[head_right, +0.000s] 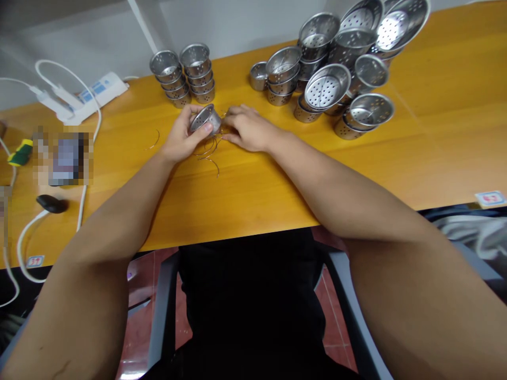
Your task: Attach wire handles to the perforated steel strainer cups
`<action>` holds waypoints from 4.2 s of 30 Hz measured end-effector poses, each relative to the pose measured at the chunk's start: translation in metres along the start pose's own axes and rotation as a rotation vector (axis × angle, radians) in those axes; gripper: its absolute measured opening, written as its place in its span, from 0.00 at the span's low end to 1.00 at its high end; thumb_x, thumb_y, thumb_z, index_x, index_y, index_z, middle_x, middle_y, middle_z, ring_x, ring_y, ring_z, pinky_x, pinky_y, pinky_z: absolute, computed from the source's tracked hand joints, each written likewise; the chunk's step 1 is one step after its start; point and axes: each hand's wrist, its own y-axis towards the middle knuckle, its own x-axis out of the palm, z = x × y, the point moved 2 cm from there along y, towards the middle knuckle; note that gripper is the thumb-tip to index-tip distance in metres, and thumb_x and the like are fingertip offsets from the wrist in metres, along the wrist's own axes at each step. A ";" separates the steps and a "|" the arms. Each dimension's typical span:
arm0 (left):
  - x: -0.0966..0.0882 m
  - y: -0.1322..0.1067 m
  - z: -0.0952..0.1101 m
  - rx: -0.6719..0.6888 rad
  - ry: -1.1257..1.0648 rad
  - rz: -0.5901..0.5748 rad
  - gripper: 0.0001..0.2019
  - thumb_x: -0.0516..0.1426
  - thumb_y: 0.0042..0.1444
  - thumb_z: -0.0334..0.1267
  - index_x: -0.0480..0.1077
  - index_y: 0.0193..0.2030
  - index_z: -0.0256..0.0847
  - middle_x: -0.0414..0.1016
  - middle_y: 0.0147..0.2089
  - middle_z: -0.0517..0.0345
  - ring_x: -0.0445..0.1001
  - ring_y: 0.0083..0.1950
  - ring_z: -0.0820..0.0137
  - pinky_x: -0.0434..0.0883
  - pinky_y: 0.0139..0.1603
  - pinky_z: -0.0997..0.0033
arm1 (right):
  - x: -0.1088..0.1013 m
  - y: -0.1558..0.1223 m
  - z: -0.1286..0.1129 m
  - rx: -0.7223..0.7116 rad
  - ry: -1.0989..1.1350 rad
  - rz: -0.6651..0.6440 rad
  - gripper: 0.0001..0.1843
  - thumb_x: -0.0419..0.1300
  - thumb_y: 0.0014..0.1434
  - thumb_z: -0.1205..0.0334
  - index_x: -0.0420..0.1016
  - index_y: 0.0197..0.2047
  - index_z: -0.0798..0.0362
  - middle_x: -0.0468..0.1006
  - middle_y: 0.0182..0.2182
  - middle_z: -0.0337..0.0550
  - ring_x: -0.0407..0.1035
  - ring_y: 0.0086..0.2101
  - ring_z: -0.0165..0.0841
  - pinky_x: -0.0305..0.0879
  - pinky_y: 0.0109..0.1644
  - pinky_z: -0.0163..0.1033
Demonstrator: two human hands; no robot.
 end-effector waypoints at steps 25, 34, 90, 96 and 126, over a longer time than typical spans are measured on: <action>0.001 0.004 -0.017 0.026 -0.010 0.151 0.44 0.65 0.67 0.87 0.69 0.69 0.52 0.81 0.62 0.46 0.85 0.67 0.48 0.83 0.74 0.40 | 0.004 0.004 -0.009 0.048 -0.084 0.032 0.17 0.55 0.86 0.48 0.83 0.55 0.45 0.86 0.55 0.57 0.81 0.57 0.60 0.80 0.64 0.63; 0.002 0.004 -0.020 -0.030 0.005 0.174 0.47 0.68 0.63 0.88 0.70 0.67 0.50 0.84 0.62 0.46 0.87 0.64 0.49 0.86 0.69 0.44 | 0.001 -0.001 0.001 0.017 -0.053 0.003 0.14 0.61 0.84 0.50 0.88 0.58 0.44 0.87 0.57 0.53 0.82 0.58 0.58 0.80 0.66 0.61; -0.006 0.011 -0.019 0.136 0.190 0.326 0.48 0.86 0.50 0.69 0.69 0.68 0.57 0.83 0.66 0.50 0.85 0.67 0.46 0.83 0.74 0.38 | -0.028 -0.004 -0.006 0.172 0.394 0.515 0.29 0.69 0.71 0.19 0.77 0.41 0.36 0.83 0.33 0.44 0.71 0.39 0.47 0.68 0.46 0.55; 0.004 0.015 -0.008 0.083 0.114 0.350 0.51 0.81 0.59 0.71 0.62 0.77 0.57 0.76 0.73 0.46 0.82 0.74 0.45 0.80 0.81 0.40 | -0.027 -0.001 0.000 0.182 0.494 0.550 0.33 0.70 0.66 0.11 0.79 0.43 0.33 0.84 0.33 0.44 0.69 0.40 0.49 0.66 0.47 0.58; 0.026 0.002 -0.003 0.238 0.094 0.098 0.50 0.79 0.59 0.75 0.65 0.75 0.55 0.78 0.66 0.50 0.86 0.68 0.46 0.85 0.74 0.40 | -0.023 -0.007 -0.048 0.233 0.310 0.415 0.22 0.68 0.77 0.32 0.93 0.52 0.38 0.88 0.40 0.48 0.83 0.43 0.56 0.84 0.53 0.62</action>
